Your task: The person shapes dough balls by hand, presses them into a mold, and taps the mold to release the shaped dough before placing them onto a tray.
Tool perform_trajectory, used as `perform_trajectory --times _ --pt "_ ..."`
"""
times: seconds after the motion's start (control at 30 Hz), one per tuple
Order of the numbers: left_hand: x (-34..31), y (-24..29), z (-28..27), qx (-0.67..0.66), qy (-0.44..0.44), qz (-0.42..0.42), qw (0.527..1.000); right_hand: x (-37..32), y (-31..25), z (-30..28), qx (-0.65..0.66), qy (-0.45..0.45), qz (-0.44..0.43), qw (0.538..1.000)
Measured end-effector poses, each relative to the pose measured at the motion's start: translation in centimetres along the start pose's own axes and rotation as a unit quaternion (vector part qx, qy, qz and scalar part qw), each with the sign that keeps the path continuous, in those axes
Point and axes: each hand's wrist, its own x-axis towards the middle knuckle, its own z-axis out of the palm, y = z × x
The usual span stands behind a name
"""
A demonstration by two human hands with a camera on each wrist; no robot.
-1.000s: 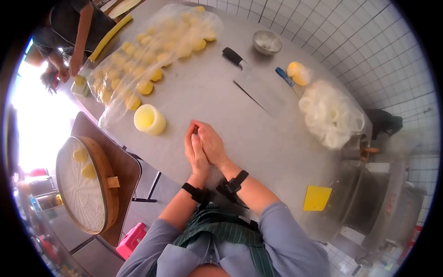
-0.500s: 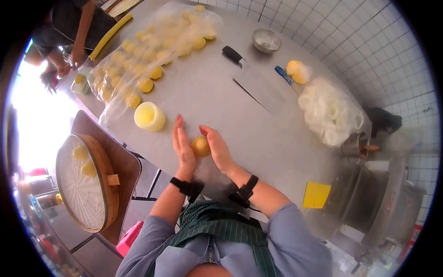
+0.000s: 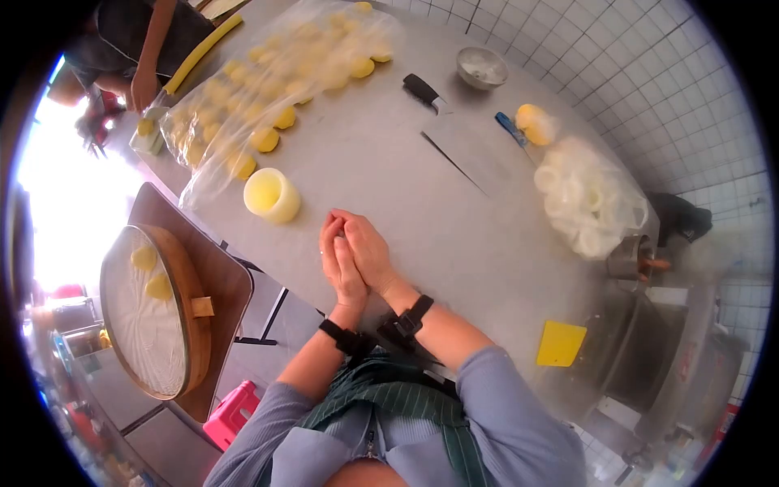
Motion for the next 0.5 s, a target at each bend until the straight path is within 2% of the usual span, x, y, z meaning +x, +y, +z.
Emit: perform_trajectory --times 0.03,0.1,0.13,0.2,0.23,0.3,0.33,0.37,0.43,0.5 --pt "0.7 0.2 0.1 0.000 0.001 0.000 1.000 -0.6 -0.1 0.0 -0.016 0.017 -0.017 1.000" --pt "1.8 0.3 0.2 -0.121 0.037 -0.067 0.990 -1.9 -0.3 -0.2 -0.049 0.052 -0.051 0.996" --pt "1.9 0.2 -0.5 -0.123 0.038 -0.065 0.990 -2.1 -0.1 -0.4 -0.051 0.052 -0.053 0.996" --pt "1.9 -0.2 -1.8 -0.101 0.066 -0.016 0.993 -1.8 0.2 -0.9 0.065 0.088 -0.017 0.994" --pt "1.3 -0.8 -1.4 -0.100 0.065 -0.017 0.993 -1.3 0.5 -0.7 0.066 0.088 -0.016 0.994" --pt "-0.1 -0.9 -0.3 -0.106 0.040 -0.061 0.992 0.2 0.4 0.3 0.017 0.031 -0.013 0.999" --pt "-0.3 0.2 -0.2 -0.021 0.017 -0.003 1.000 -0.3 -1.4 0.4 -0.058 0.010 -0.020 0.998" --pt "0.1 0.2 -0.1 -0.019 0.019 -0.003 1.000 -0.5 -1.2 0.3 -0.057 0.008 -0.019 0.998" --pt "0.9 0.1 -0.2 -0.115 0.035 -0.072 0.990 -1.4 -0.2 -0.2 -0.037 0.029 -0.031 0.998" --pt "1.2 -0.2 -1.6 -0.152 0.038 -0.061 0.986 -2.0 -0.3 -1.7 0.016 0.031 -0.019 0.999"
